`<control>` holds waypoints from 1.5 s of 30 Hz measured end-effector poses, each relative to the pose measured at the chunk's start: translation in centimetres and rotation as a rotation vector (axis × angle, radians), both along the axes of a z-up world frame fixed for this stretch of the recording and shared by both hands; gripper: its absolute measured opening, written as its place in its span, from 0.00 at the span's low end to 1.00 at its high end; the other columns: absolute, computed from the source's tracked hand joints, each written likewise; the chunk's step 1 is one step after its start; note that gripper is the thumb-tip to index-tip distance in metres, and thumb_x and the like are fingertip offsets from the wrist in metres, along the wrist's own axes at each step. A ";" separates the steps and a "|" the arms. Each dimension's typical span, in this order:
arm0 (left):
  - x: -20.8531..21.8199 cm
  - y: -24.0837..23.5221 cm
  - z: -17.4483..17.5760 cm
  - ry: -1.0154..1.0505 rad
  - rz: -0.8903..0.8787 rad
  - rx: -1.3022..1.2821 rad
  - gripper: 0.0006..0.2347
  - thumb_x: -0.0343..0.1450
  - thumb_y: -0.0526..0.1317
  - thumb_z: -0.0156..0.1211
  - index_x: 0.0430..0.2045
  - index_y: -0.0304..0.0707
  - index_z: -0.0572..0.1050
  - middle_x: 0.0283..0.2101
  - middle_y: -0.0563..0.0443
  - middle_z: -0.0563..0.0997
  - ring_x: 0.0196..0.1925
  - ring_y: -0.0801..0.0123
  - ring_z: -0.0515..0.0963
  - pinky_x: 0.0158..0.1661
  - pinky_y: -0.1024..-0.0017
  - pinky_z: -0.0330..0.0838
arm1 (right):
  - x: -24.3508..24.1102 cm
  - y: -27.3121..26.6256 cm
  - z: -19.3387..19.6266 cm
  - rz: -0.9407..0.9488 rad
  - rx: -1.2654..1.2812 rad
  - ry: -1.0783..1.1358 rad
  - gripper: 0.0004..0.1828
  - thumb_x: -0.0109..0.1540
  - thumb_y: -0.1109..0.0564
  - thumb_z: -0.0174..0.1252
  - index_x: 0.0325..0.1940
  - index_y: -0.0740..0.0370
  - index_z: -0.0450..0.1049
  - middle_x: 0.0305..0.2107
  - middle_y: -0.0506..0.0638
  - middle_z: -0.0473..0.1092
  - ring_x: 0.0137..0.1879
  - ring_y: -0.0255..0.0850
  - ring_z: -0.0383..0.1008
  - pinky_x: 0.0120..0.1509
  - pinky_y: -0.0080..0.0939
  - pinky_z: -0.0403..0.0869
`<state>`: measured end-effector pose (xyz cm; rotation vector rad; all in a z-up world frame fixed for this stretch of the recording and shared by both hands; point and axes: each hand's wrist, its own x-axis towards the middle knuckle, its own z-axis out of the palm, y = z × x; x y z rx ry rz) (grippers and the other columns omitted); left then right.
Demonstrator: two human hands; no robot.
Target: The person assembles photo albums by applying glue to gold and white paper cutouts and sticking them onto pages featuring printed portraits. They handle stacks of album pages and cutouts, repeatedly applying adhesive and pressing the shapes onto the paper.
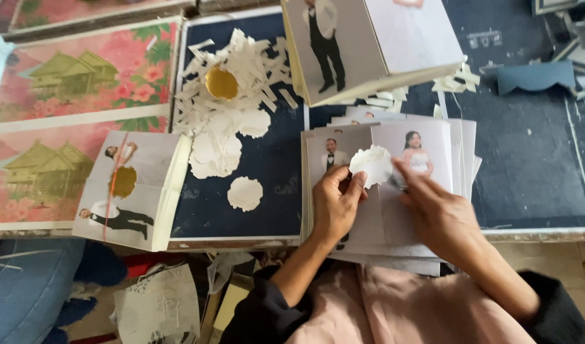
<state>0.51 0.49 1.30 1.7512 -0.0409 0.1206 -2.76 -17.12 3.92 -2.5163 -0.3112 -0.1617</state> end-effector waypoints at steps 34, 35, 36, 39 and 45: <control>0.7 1.0 1.3 0.245 -0.158 -0.114 0.14 0.66 0.44 0.53 0.09 0.41 0.66 0.12 0.58 0.67 0.17 0.81 0.62 0.21 0.78 0.58 | 5.3 -0.8 1.5 -0.307 -0.448 0.343 0.32 0.49 0.28 0.56 0.52 0.39 0.62 0.41 0.36 0.72 0.37 0.46 0.78 0.43 0.42 0.71; 0.7 0.9 1.2 0.251 -0.160 -0.112 0.14 0.66 0.44 0.53 0.09 0.41 0.66 0.12 0.58 0.67 0.17 0.81 0.62 0.21 0.78 0.58 | 4.7 -0.1 0.9 -0.308 -0.447 0.350 0.32 0.49 0.28 0.56 0.52 0.39 0.62 0.41 0.36 0.72 0.37 0.46 0.78 0.43 0.42 0.71; 0.7 0.9 1.1 0.203 -0.187 -0.123 0.10 0.65 0.38 0.52 0.11 0.41 0.67 0.12 0.58 0.66 0.17 0.80 0.61 0.21 0.77 0.57 | 4.0 0.5 0.4 -0.041 -0.457 0.027 0.27 0.52 0.40 0.55 0.52 0.46 0.62 0.42 0.42 0.66 0.29 0.43 0.73 0.27 0.42 0.70; 0.5 1.1 1.6 0.122 -0.231 -0.110 0.09 0.65 0.44 0.52 0.18 0.38 0.72 0.18 0.56 0.67 0.20 0.77 0.64 0.23 0.75 0.59 | 3.1 0.8 -1.2 0.198 -0.250 -0.378 0.15 0.56 0.60 0.54 0.48 0.57 0.67 0.40 0.50 0.64 0.31 0.42 0.69 0.22 0.39 0.69; -0.1 1.0 2.5 -0.205 -0.055 0.167 0.16 0.69 0.52 0.47 0.32 0.38 0.75 0.33 0.53 0.68 0.31 0.73 0.72 0.32 0.78 0.71 | 2.6 0.8 -0.6 -0.262 0.632 0.198 0.10 0.56 0.59 0.62 0.38 0.56 0.69 0.18 0.42 0.59 0.26 0.29 0.55 0.32 0.26 0.59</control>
